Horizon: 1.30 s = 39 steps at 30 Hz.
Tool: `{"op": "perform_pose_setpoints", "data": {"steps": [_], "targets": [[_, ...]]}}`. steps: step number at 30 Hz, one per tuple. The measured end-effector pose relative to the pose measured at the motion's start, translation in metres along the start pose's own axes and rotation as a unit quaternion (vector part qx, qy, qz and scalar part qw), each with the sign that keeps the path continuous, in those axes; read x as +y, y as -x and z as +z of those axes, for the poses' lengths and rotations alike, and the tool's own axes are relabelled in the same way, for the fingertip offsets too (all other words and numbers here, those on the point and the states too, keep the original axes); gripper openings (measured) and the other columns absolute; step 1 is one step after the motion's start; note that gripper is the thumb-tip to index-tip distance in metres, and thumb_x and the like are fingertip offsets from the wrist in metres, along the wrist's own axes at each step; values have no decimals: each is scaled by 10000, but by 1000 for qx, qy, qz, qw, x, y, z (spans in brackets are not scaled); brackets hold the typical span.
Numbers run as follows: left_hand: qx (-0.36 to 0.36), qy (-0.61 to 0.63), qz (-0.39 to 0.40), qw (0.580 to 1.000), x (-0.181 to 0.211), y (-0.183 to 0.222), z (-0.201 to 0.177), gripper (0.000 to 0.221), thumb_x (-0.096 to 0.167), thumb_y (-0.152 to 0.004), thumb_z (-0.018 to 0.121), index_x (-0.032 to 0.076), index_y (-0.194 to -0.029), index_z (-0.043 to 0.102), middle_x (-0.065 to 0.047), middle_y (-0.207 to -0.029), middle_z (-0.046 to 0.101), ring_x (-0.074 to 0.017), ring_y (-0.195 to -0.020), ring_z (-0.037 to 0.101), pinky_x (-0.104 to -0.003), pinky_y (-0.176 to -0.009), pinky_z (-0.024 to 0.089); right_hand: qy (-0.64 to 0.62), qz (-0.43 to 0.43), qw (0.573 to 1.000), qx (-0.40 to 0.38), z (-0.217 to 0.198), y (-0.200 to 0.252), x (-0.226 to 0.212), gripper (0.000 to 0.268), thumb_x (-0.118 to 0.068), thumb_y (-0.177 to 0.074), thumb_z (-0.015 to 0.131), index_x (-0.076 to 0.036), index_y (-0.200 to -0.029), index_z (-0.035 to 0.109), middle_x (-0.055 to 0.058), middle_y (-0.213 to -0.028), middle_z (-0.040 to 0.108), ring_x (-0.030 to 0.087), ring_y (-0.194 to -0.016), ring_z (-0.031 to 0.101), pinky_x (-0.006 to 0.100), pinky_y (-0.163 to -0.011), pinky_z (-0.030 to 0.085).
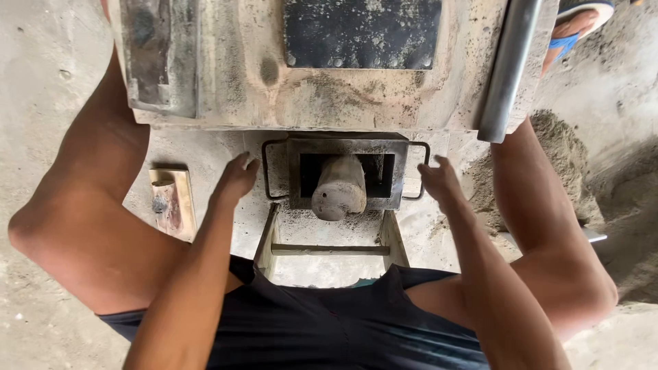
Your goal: The person scoops concrete into a rectangular mold, levels the surface with a straight edge, and then flips the mold to release a finished brick. This process is repeated multiple times, with the person using a trowel to gather material and a straight edge to smooth the top of each brick before demolding.
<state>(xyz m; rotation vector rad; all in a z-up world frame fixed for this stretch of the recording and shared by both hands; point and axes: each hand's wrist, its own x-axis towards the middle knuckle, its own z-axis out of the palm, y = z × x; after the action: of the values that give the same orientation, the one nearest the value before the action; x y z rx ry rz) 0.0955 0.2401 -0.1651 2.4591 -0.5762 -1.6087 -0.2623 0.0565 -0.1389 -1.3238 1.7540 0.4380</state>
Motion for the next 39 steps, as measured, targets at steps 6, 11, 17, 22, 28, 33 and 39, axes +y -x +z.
{"op": "perform_pose_setpoints", "data": {"steps": [6, 11, 17, 22, 28, 33, 39], "targets": [[15, 36, 36, 999, -5, -13, 32, 288, 265, -933, 391, 121, -1071, 601, -50, -820, 698, -187, -731, 687, -323, -606, 524, -180, -17, 983, 10, 19, -4, 24, 401, -278, -949, 354, 31, -1101, 560, 212, -844, 614, 310, -759, 656, 335, -588, 516], [-32, -44, 50, 997, 79, 106, -48, 389, 200, -961, 314, -53, -998, 608, -298, -951, 636, -448, -866, 630, -524, -706, 515, -166, -23, 986, -6, -40, 73, -1, 418, -262, -978, 354, 86, -922, 578, 195, -656, 526, 310, -601, 574, 429, -514, 459], [51, 189, -12, 981, 136, 177, -105, 352, 223, -990, 370, -21, -862, 588, -134, -664, 623, -249, -586, 675, -322, -545, 534, -375, -33, 926, 28, -117, 160, -69, 358, -304, -1032, 363, -18, -848, 474, 32, -595, 304, 130, -480, 266, 273, -408, 215], [154, 148, 208, 955, 167, 122, -129, 392, 167, -1008, 332, -30, -799, 600, -191, -620, 619, -284, -528, 655, -378, -462, 547, -358, -147, 913, 131, -139, 109, -137, 371, -300, -988, 415, 17, -916, 596, 28, -564, 386, 97, -417, 329, 219, -354, 267], [211, 127, 235, 940, 211, 74, -138, 363, 167, -1007, 341, -77, -849, 559, -223, -663, 573, -326, -592, 630, -401, -485, 531, -210, -209, 915, 274, -148, 26, -170, 362, -363, -965, 437, -118, -899, 696, 106, -653, 586, 243, -629, 533, 376, -583, 419], [149, 179, 227, 946, 223, 55, -159, 406, 200, -1001, 357, -105, -870, 591, -241, -683, 618, -343, -566, 658, -428, -462, 584, -142, -231, 914, 301, -160, 8, -175, 389, -320, -976, 431, -57, -876, 699, 258, -720, 608, 435, -713, 588, 472, -632, 415], [309, -43, 400, 861, 350, 28, -198, 584, 192, -919, 520, -180, -1328, 331, -264, -982, 646, -385, -890, 635, -485, -734, 510, 0, -260, 896, 361, -224, -8, -263, 298, -251, -880, 536, -103, -1126, 617, 98, -989, 692, 278, -965, 648, 463, -863, 475]]}}
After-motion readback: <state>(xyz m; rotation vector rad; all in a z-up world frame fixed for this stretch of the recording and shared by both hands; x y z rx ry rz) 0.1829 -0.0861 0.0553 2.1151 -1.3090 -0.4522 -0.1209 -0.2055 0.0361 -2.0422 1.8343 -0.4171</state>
